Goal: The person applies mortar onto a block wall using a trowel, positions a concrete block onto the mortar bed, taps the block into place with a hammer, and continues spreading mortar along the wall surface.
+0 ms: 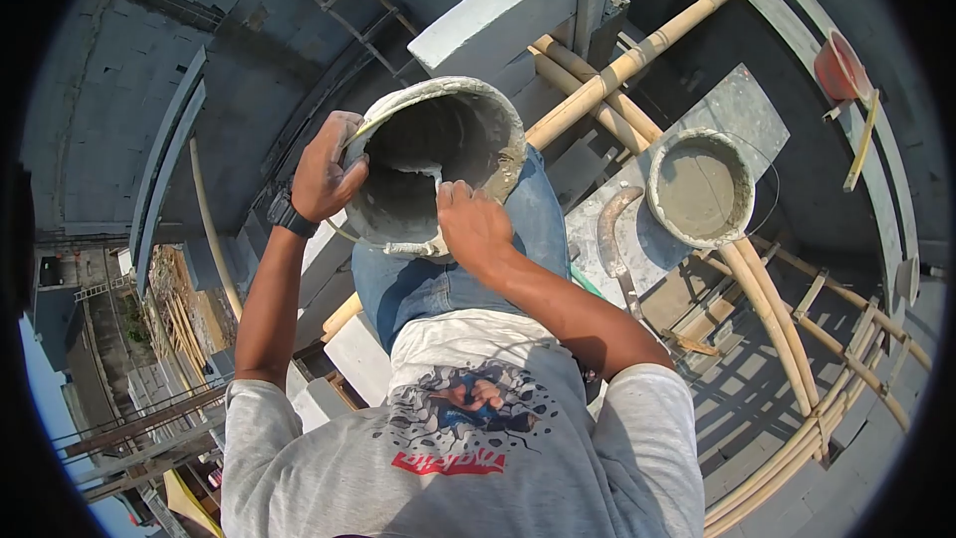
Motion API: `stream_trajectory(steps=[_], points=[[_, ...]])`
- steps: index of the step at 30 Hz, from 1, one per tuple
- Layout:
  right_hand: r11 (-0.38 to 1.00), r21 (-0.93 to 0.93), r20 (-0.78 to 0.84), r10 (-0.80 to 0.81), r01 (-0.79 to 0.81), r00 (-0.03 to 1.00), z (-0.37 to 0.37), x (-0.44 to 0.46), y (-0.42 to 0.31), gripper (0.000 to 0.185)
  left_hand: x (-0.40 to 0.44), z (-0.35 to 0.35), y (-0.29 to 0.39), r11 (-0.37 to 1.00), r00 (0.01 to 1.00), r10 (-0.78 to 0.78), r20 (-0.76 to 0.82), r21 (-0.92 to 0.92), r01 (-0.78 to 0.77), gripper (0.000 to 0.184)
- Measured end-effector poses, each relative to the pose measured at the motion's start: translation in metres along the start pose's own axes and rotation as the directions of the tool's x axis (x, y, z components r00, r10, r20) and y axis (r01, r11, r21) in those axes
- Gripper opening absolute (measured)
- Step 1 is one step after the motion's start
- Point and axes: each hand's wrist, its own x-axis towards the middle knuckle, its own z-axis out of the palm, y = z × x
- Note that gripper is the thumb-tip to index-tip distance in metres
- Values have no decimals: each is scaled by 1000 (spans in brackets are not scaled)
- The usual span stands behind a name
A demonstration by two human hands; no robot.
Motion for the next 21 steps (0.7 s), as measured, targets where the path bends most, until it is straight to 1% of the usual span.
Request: stream_trajectory(steps=[1, 3, 4, 7, 10, 11, 14, 16, 17, 20, 21], points=[[999, -31, 143, -9, 13, 990, 3, -12, -6, 20, -1, 1, 0, 1000, 1000, -1, 2, -5, 1, 32], [1000, -5, 152, 24, -24, 988, -4, -20, 6, 21, -5, 2, 3, 998, 998, -57, 6, -21, 57, 30], [999, 6, 148, 36, -38, 988, -14, -16, 10, 21, -3, 0, 2, 996, 997, -80, 1, -24, 80, 29], [987, 34, 30, 155, -156, 987, -35, 13, 17, 25, -4, -3, 7, 994, 994, -105, 35, -6, 106, 34], [998, -3, 26, 68, -68, 997, -11, 14, 11, 28, 0, -3, 10, 998, 999, -44, 32, 38, 43, 35], [1000, -2, 93, 14, -14, 996, -8, 4, 9, 28, 3, -3, 8, 999, 999, -31, 32, 40, 29, 35], [1000, -10, 251, 16, -14, 968, -24, -17, 9, 25, -1, 0, 8, 999, 999, -34, 19, 33, 34, 35], [993, -66, 166, 105, -96, 980, -53, -2, 23, 24, -1, -2, 15, 999, 999, -50, 2, 22, 50, 32], [986, -85, 133, 153, -143, 979, -60, 4, 26, 23, -3, -1, 21, 999, 999, -32, -7, 33, 32, 32], [958, -200, 25, 216, -206, 976, -57, 26, 39, 18, 1, -2, 37, 998, 999, 43, -15, 45, -43, 33], [956, -255, -47, 137, -145, 989, -50, 18, 33, 18, 3, -2, 41, 998, 998, 62, -15, 33, -62, 34]])
